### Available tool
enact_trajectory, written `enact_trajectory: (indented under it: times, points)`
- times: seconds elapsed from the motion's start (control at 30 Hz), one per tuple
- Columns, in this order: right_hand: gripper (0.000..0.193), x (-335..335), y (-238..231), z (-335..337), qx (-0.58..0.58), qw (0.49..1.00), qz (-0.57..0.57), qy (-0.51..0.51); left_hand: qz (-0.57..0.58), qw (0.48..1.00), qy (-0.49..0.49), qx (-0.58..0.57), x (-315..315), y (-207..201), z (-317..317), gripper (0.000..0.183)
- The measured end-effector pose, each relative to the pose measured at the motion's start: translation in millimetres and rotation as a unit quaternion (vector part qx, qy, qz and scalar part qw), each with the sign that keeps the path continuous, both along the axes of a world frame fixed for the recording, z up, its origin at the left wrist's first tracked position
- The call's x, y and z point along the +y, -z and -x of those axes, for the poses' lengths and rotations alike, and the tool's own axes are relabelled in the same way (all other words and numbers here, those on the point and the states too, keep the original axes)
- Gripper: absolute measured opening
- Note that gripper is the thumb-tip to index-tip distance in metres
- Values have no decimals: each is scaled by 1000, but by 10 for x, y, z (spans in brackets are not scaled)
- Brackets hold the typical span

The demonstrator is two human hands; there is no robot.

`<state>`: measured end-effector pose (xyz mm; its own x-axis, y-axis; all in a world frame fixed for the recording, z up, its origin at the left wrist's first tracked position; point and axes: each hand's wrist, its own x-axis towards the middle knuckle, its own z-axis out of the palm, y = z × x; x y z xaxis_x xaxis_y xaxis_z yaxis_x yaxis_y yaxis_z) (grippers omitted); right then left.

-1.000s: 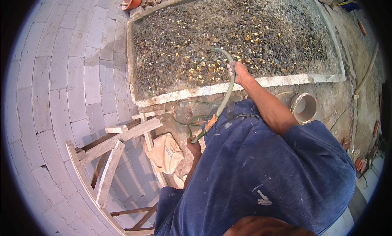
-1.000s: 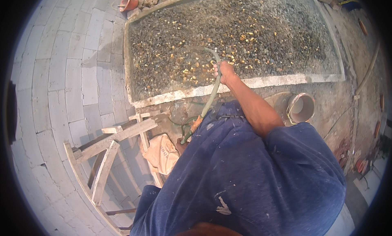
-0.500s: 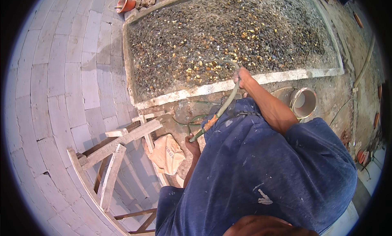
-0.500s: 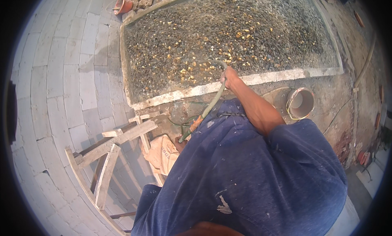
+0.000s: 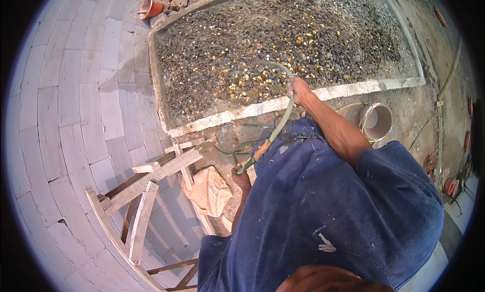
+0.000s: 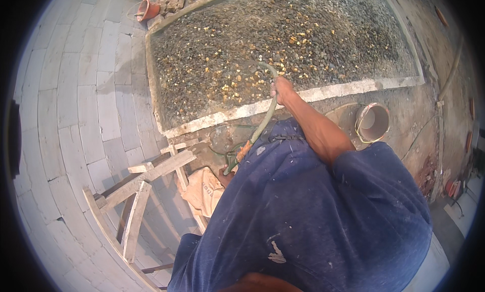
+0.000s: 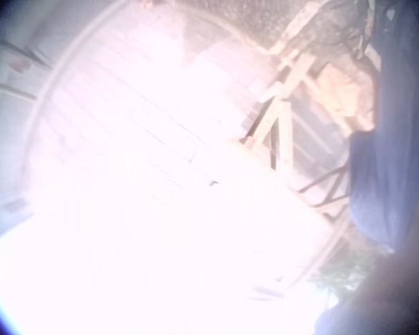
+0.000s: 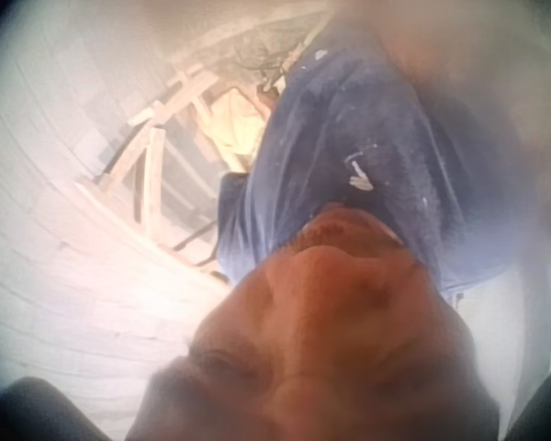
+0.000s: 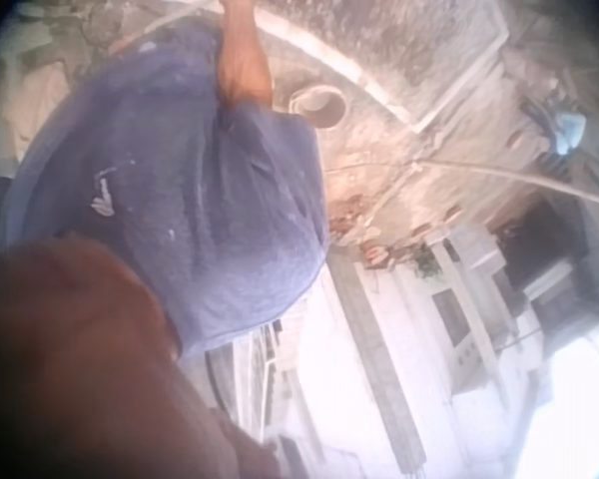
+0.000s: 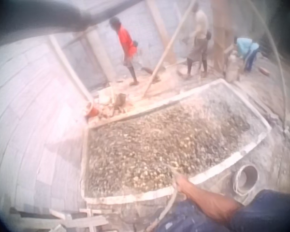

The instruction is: The person walks to a rectangular concrete slab and uses a hose to spray water over its surface. They move the hose in a sweeping pattern to wet the aggregate and cement mixture.

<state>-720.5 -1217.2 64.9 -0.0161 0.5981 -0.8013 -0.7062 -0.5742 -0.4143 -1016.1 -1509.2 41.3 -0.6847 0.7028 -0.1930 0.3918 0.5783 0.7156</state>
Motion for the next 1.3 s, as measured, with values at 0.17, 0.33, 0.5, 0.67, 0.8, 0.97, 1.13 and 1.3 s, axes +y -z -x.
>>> enact_trajectory:
  times: [0.17,0.33,0.5,0.67,0.8,0.97,1.13,1.3]
  points:
    - [9,56,-108,37,24,1000,-17,-5,11,1000,14,3,55,-44,4,34]
    - [11,135,-266,94,11,999,-27,-13,28,998,43,42,39,59,93,31]
    - [12,175,-436,129,-19,999,-40,-10,39,999,13,12,29,96,52,28]
    - [14,204,-514,145,-30,997,-67,13,4,1000,18,13,-22,327,140,28]
    - [14,225,-490,118,-24,995,-92,20,29,999,8,19,98,132,-3,30]
    - [16,248,-712,127,-10,992,-117,38,4,1000,23,13,37,297,64,33]
    - [19,290,-765,115,-52,988,-140,38,28,999,31,30,90,323,20,31]
    - [19,310,-945,141,-76,980,-180,40,4,999,31,12,-95,793,249,28]
